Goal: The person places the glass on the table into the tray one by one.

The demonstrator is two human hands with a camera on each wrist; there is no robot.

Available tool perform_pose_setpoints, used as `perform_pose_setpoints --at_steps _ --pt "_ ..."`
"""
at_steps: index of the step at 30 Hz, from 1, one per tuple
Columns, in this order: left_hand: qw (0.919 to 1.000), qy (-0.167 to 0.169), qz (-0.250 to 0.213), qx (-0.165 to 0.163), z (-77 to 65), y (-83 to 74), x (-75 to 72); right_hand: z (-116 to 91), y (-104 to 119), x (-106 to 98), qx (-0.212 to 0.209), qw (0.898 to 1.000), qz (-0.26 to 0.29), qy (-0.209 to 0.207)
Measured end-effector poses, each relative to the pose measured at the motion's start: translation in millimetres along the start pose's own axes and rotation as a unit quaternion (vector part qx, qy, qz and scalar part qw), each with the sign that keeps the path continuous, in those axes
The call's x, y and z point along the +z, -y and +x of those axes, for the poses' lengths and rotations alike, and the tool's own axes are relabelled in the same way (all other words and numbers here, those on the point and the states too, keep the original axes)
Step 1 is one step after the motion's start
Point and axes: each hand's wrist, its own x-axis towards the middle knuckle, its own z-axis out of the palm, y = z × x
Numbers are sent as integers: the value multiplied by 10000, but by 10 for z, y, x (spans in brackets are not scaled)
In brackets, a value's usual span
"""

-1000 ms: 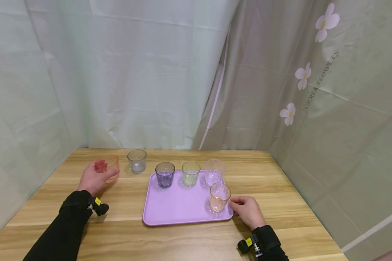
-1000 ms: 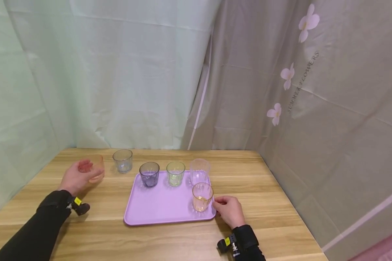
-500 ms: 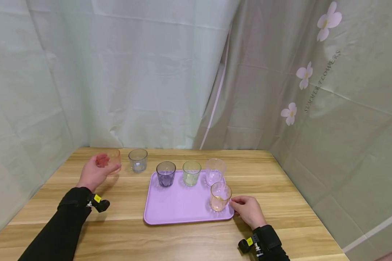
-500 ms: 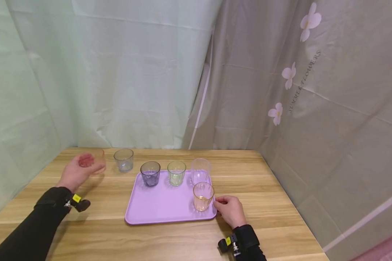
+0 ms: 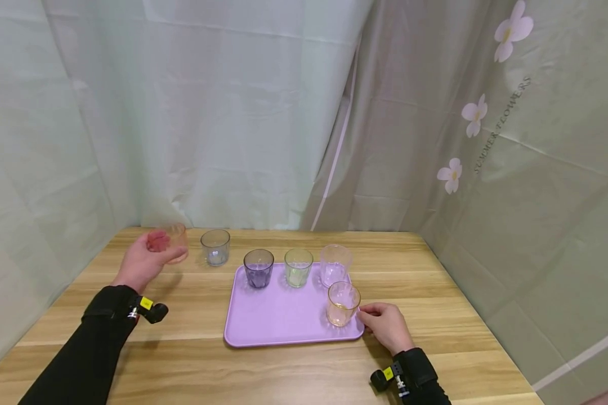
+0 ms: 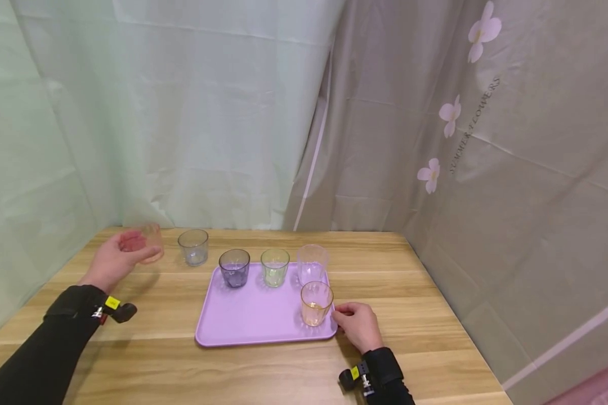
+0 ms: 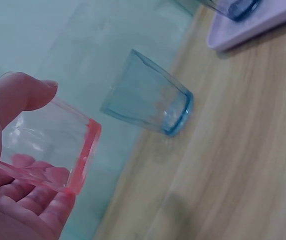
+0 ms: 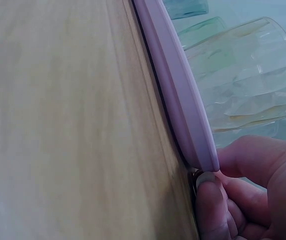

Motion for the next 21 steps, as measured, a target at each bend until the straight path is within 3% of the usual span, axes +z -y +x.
perform_pose_setpoints --at_steps 21 --pt "9971 616 95 433 -67 -412 -1 0 9 -10 -18 9999 -122 18"
